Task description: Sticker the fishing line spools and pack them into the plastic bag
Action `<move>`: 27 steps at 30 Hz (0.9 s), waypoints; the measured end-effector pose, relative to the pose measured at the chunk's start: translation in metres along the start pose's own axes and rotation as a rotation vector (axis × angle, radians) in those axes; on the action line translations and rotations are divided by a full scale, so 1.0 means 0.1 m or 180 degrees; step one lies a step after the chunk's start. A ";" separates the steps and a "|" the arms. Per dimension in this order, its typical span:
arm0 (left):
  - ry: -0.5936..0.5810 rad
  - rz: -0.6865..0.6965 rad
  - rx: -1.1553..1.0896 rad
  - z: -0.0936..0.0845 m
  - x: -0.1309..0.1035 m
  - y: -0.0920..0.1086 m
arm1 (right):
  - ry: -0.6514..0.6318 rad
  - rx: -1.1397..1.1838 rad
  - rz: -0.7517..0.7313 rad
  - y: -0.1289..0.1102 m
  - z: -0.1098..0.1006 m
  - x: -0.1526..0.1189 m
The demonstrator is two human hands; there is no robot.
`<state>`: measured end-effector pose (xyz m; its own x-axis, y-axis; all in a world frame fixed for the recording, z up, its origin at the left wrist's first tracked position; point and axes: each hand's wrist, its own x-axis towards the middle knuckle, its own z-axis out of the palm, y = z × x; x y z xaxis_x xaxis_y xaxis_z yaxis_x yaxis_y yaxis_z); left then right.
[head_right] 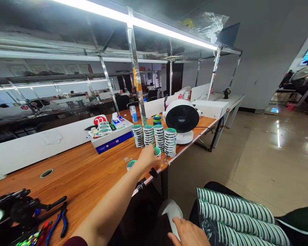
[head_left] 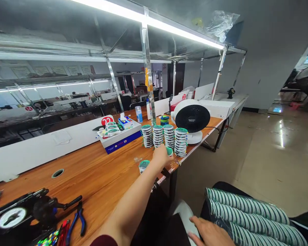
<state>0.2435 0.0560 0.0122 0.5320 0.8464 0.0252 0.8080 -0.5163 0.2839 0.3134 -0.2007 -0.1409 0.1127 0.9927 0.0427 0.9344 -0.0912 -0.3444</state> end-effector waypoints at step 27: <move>-0.0345 0.0360 0.0199 -0.09 -0.20 -0.78 | 0.1153 0.1019 0.0319 -1.19 0.10 1.88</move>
<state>0.1673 0.0808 -0.0018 0.6420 0.7650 -0.0509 0.7537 -0.6175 0.2249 0.2199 -0.0026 -0.1008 0.3599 0.8840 0.2984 0.7686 -0.0997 -0.6319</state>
